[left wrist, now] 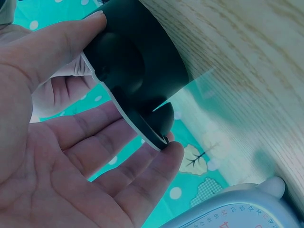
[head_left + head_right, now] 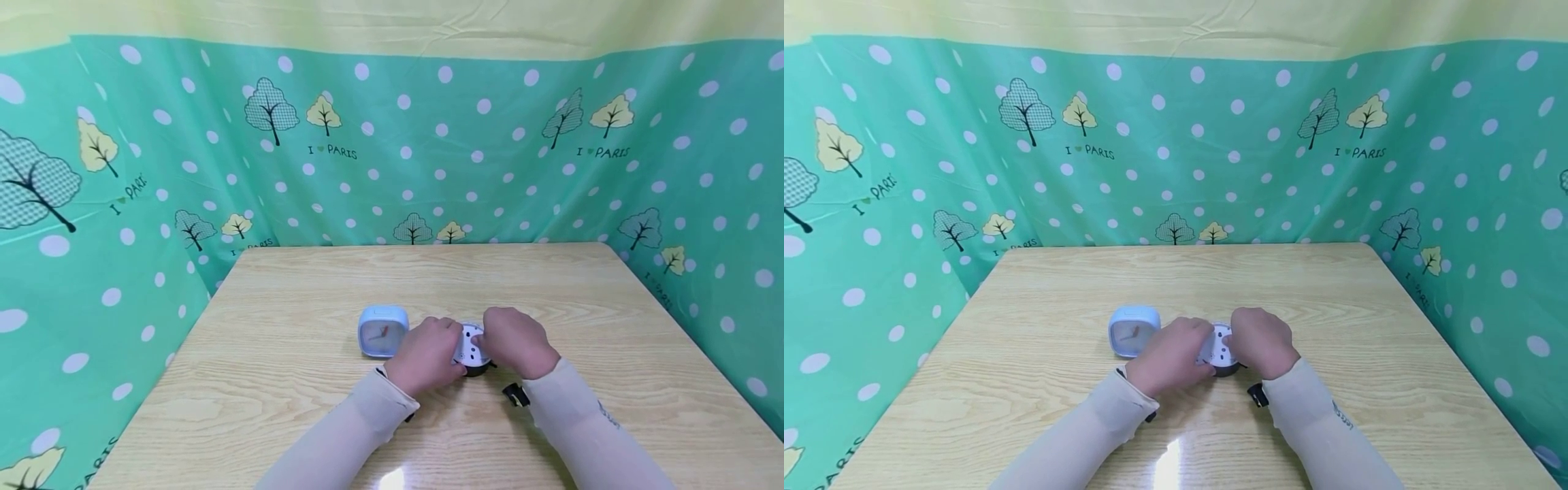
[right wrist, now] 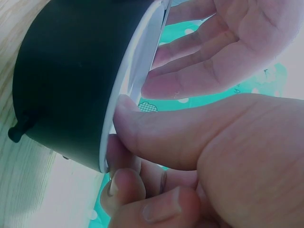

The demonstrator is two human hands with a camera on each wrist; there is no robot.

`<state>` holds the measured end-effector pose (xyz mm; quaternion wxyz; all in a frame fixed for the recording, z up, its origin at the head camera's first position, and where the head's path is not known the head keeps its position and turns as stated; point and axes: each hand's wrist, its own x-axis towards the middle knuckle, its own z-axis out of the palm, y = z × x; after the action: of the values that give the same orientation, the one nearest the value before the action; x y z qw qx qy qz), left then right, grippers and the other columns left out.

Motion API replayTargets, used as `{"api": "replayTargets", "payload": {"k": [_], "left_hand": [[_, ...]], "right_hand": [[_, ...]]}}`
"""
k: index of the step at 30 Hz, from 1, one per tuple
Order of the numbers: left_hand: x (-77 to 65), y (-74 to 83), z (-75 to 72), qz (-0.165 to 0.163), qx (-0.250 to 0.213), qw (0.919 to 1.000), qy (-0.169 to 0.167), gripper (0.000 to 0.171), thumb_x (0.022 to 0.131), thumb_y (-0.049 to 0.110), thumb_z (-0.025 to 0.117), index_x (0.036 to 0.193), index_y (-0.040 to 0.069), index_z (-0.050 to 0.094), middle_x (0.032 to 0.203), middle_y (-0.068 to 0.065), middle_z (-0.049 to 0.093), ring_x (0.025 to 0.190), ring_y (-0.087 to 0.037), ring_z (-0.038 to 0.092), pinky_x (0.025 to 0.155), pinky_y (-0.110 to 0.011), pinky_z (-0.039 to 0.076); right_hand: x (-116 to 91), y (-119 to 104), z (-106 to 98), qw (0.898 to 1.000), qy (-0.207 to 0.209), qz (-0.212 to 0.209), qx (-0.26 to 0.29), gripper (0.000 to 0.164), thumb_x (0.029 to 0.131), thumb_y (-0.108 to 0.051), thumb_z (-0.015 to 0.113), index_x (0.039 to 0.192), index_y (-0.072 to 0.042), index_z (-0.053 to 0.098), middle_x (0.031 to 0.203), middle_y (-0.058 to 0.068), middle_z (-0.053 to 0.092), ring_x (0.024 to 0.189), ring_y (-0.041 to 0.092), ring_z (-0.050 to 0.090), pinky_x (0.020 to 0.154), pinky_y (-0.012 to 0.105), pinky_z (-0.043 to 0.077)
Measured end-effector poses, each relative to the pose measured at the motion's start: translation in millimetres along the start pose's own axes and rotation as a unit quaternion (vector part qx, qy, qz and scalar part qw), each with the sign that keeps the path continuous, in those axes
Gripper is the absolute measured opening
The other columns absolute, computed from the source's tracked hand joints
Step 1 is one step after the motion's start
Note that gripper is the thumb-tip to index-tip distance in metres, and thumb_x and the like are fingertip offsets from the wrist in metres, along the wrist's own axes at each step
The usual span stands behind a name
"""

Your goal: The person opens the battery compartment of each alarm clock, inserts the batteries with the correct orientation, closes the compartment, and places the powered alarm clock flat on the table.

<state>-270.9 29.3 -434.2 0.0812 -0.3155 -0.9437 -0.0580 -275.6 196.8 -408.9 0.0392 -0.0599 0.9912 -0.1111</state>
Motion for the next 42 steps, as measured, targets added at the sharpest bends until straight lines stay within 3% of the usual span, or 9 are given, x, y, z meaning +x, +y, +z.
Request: {"api": "replayTargets", "payload": {"k": [22, 42], "left_hand": [[-2.6, 1.4, 0.9, -0.001, 0.001, 1.0, 0.002, 0.05, 0.073, 0.043, 0.077, 0.109, 0.013, 0.061, 0.102, 0.002, 0.063, 0.081, -0.012, 0.052, 0.066, -0.024, 0.047], [-1.8, 1.3, -1.0, 0.002, 0.002, 0.9999, 0.011, 0.047, 0.072, 0.043, 0.078, 0.105, 0.014, 0.061, 0.101, 0.002, 0.063, 0.081, -0.013, 0.053, 0.066, -0.025, 0.047]], "right_hand": [[-2.2, 1.1, 4.0, 1.0, -0.003, 0.002, 0.01, 0.027, 0.086, -0.029, 0.069, 0.067, -0.012, 0.061, 0.06, 0.001, 0.056, 0.05, 0.016, 0.048, 0.043, 0.028, 0.037], [-2.4, 4.7, 4.0, 1.0, 0.002, -0.022, 0.014, 0.026, 0.09, -0.025, 0.063, 0.068, -0.013, 0.061, 0.059, 0.0, 0.054, 0.051, 0.015, 0.048, 0.045, 0.028, 0.038]]}}
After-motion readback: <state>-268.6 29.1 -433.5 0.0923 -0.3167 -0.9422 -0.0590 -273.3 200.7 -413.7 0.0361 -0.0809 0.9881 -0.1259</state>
